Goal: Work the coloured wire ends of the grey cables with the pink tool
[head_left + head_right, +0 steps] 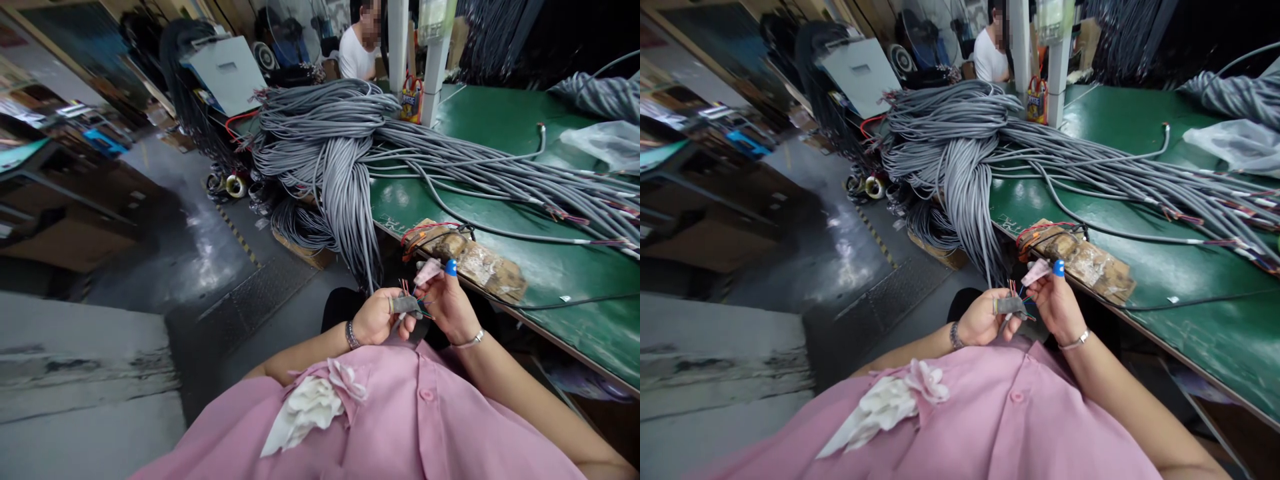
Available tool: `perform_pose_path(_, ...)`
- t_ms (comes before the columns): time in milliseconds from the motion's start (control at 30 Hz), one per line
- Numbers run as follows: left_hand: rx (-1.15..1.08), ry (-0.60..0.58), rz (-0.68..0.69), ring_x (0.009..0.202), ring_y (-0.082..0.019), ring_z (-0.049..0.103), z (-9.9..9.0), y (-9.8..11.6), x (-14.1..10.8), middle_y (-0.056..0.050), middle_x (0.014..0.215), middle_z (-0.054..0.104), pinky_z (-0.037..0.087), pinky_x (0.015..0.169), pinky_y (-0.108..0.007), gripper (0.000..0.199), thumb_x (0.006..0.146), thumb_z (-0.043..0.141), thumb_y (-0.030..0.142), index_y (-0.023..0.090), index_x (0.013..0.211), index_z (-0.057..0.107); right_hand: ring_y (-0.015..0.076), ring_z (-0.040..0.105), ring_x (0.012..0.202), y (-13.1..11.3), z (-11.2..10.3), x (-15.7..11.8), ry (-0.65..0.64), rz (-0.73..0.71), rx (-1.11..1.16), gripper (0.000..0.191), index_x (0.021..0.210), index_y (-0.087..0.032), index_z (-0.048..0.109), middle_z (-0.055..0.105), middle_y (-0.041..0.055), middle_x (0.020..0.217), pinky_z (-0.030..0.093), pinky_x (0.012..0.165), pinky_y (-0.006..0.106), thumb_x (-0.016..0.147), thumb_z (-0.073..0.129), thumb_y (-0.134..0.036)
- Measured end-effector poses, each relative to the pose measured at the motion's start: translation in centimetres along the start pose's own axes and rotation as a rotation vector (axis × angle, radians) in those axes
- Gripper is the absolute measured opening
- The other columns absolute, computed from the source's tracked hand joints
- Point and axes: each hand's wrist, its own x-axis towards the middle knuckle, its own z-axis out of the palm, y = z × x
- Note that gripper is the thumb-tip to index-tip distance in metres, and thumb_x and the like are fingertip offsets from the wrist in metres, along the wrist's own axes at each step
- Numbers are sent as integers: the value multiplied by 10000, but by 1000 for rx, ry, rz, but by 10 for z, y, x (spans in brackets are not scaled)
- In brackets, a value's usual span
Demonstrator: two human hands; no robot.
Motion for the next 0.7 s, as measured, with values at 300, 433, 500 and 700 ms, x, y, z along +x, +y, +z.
perform_pose_path(300,-35,72,148,347,-124,526,6,-5,-9,-42,512,618,399,346,-217,317,697,704,405,111,685,585,125,540,657,-10,3,-13,-132,57,22,281,851,-228,671,627,13,812,466,607,251,807,624,-502)
perform_pose_path(433,-76,79,217,370,-121,542,10,-9,-5,-34,538,624,408,362,-210,279,733,679,381,113,713,602,123,504,614,-9,4,-14,-69,-26,-57,258,824,-217,668,596,6,731,449,585,253,830,612,-469)
perform_pose_path(500,-90,75,234,374,-119,544,11,-12,-3,-33,542,624,404,362,-205,273,741,674,377,115,719,601,127,505,612,-5,2,-11,-50,-69,-74,327,818,-212,667,598,16,737,447,578,255,848,566,-521)
perform_pose_path(700,-124,92,241,379,-118,541,9,-18,5,-25,559,630,422,369,-210,298,734,685,403,125,770,586,170,560,581,1,1,-2,-140,12,-30,489,860,-224,663,626,35,718,476,513,298,748,563,-690)
